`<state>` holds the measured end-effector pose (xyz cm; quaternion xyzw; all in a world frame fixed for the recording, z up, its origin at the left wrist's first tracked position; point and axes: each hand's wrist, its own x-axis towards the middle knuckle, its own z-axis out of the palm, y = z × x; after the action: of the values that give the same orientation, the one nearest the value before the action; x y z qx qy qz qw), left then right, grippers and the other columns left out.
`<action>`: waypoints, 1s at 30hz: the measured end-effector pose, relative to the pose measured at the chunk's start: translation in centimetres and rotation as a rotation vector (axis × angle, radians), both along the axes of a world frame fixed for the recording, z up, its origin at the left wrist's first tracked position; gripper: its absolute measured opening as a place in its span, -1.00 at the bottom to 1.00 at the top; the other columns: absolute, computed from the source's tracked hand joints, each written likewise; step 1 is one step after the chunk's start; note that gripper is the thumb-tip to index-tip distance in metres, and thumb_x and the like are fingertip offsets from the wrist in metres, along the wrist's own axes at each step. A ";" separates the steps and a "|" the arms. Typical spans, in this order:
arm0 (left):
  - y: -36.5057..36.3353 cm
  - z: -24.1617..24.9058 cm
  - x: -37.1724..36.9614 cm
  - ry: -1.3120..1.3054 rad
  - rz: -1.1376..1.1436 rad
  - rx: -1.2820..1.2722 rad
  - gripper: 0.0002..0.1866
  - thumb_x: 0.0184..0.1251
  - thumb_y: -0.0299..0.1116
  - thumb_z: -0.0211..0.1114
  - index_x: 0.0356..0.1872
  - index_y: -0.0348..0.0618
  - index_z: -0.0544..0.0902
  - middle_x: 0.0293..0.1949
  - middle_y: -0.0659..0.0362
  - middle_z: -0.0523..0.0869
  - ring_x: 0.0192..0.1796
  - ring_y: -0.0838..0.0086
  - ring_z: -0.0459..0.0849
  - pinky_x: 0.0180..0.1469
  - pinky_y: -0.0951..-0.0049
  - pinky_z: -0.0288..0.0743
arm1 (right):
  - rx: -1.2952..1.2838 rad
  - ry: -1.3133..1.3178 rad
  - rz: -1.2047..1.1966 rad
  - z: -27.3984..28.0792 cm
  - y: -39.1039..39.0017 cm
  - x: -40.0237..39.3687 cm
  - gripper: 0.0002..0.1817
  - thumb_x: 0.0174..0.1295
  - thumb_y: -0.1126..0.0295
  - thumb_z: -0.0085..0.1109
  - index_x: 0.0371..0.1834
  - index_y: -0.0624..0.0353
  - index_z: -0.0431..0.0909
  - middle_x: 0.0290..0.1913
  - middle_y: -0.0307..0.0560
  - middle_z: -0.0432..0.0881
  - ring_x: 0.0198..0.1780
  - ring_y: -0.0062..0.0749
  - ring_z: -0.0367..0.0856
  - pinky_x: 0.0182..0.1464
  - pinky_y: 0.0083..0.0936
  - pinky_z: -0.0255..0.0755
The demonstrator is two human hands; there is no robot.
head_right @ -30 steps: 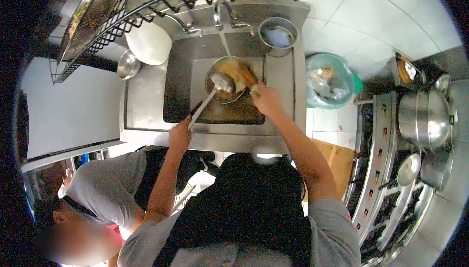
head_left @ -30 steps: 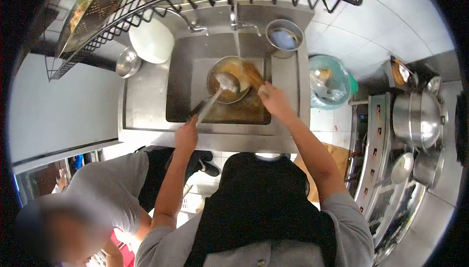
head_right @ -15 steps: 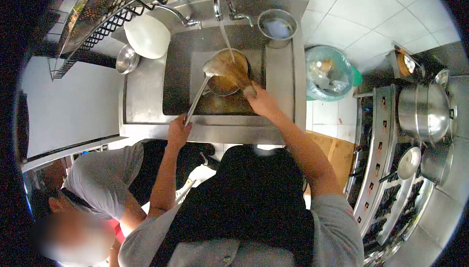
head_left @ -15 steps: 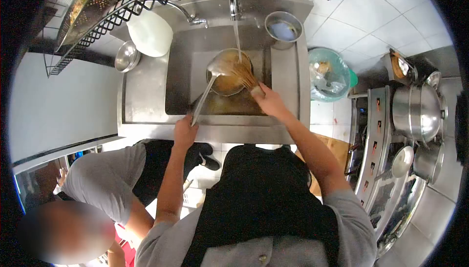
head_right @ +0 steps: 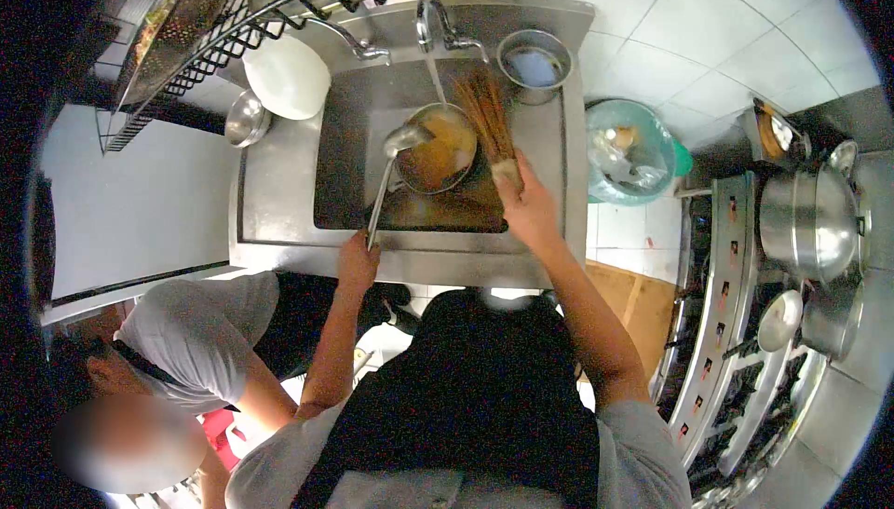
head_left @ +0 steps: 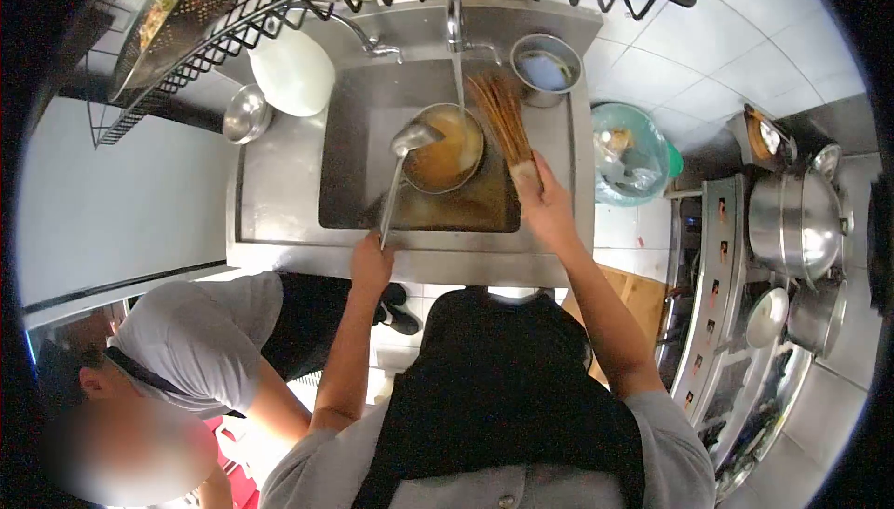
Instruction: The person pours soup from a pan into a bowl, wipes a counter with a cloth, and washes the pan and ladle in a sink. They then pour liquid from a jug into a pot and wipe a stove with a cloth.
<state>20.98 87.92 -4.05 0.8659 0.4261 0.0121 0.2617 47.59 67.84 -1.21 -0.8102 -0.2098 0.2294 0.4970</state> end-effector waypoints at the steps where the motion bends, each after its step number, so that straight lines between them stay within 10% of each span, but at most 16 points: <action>1: -0.3 0.5 0.5 -0.005 -0.003 -0.007 -0.70 0.12 -0.32 0.32 -0.20 -0.32 0.58 -0.32 -0.25 0.66 -0.17 -0.19 0.63 -0.14 -0.07 0.47 | 0.043 -0.080 0.040 0.1 0.3 -0.4 -0.35 0.35 0.09 0.09 0.44 0.09 0.22 -0.33 0.12 0.67 -0.42 -0.15 0.68 -0.36 -0.31 0.51; 5: -0.7 1.8 1.1 0.094 -0.085 -0.014 -0.63 0.12 -0.36 0.30 -0.04 -0.31 0.57 -0.29 -0.25 0.67 -0.17 -0.17 0.64 -0.12 -0.05 0.51 | -0.395 -0.281 0.322 -3.8 1.7 -0.9 -0.31 0.32 0.02 0.09 0.43 0.12 0.22 -0.35 0.28 0.67 -0.30 0.23 0.65 -0.25 -0.03 0.52; 12: -0.8 0.6 1.2 0.047 -0.096 0.003 -0.71 0.13 -0.34 0.29 -0.16 -0.27 0.60 -0.32 -0.23 0.67 -0.19 -0.18 0.62 -0.13 -0.09 0.47 | 0.066 -0.377 0.115 -4.1 0.3 -2.1 -0.29 0.32 -0.08 0.03 0.40 0.15 0.27 -0.16 0.32 0.65 -0.13 0.23 0.64 -0.10 -0.05 0.52; 14: -0.8 0.9 1.0 -0.001 -0.110 0.000 -0.70 0.14 -0.34 0.30 -0.14 -0.29 0.60 -0.33 -0.23 0.67 -0.21 -0.17 0.63 -0.16 -0.04 0.48 | -0.226 0.038 0.186 -6.7 0.9 0.0 -0.31 0.35 -0.05 0.03 0.42 0.14 0.25 -0.06 0.31 0.63 -0.04 0.22 0.62 -0.03 -0.09 0.50; 16: 0.2 1.1 0.1 -0.039 -0.110 0.004 -0.69 0.15 -0.33 0.31 -0.13 -0.30 0.61 -0.35 -0.22 0.67 -0.23 -0.16 0.63 -0.19 0.01 0.49 | -0.301 0.097 0.141 -3.1 0.7 2.2 -0.35 0.36 0.00 0.05 0.42 0.12 0.25 -0.16 0.23 0.67 -0.14 -0.03 0.69 -0.17 -0.19 0.55; 19: 0.9 -1.3 -2.8 -0.228 -0.026 -0.269 -0.67 0.20 -0.35 0.32 -0.05 -0.34 0.64 -0.46 0.01 0.68 -0.42 0.29 0.65 -0.34 0.26 0.43 | 0.345 0.241 -0.048 0.2 -0.5 2.1 -0.33 0.34 0.05 0.13 0.44 0.09 0.25 -0.55 -0.13 0.55 -0.57 -0.56 0.52 -0.51 -0.48 0.45; 23: 0.8 -0.4 -2.2 -0.223 0.136 -0.508 -0.73 0.32 -0.32 0.29 -0.15 -0.37 0.66 -0.64 0.27 0.49 -0.69 0.65 0.37 -0.64 0.52 0.20 | -0.106 0.344 0.184 -3.2 -0.2 1.1 -0.41 0.38 0.17 0.09 0.46 -0.02 0.24 -0.32 -0.16 0.58 -0.59 -0.59 0.41 -0.52 -0.57 0.44; 30: -1.0 0.1 -2.0 -0.321 0.324 -0.925 -0.74 0.42 -0.24 0.19 -0.15 -0.26 0.58 -0.74 0.37 0.26 -0.77 0.69 0.25 -0.78 0.55 0.08 | 0.201 0.261 -0.055 -3.6 0.9 0.0 -0.39 0.36 0.12 0.11 0.46 -0.09 0.24 -0.35 0.02 0.63 -0.39 -0.34 0.62 -0.41 -0.40 0.52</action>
<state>19.02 86.90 -3.98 0.5696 0.4700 -0.0044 0.6742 47.57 68.77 -4.76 -0.7251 -0.1430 0.2969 0.6046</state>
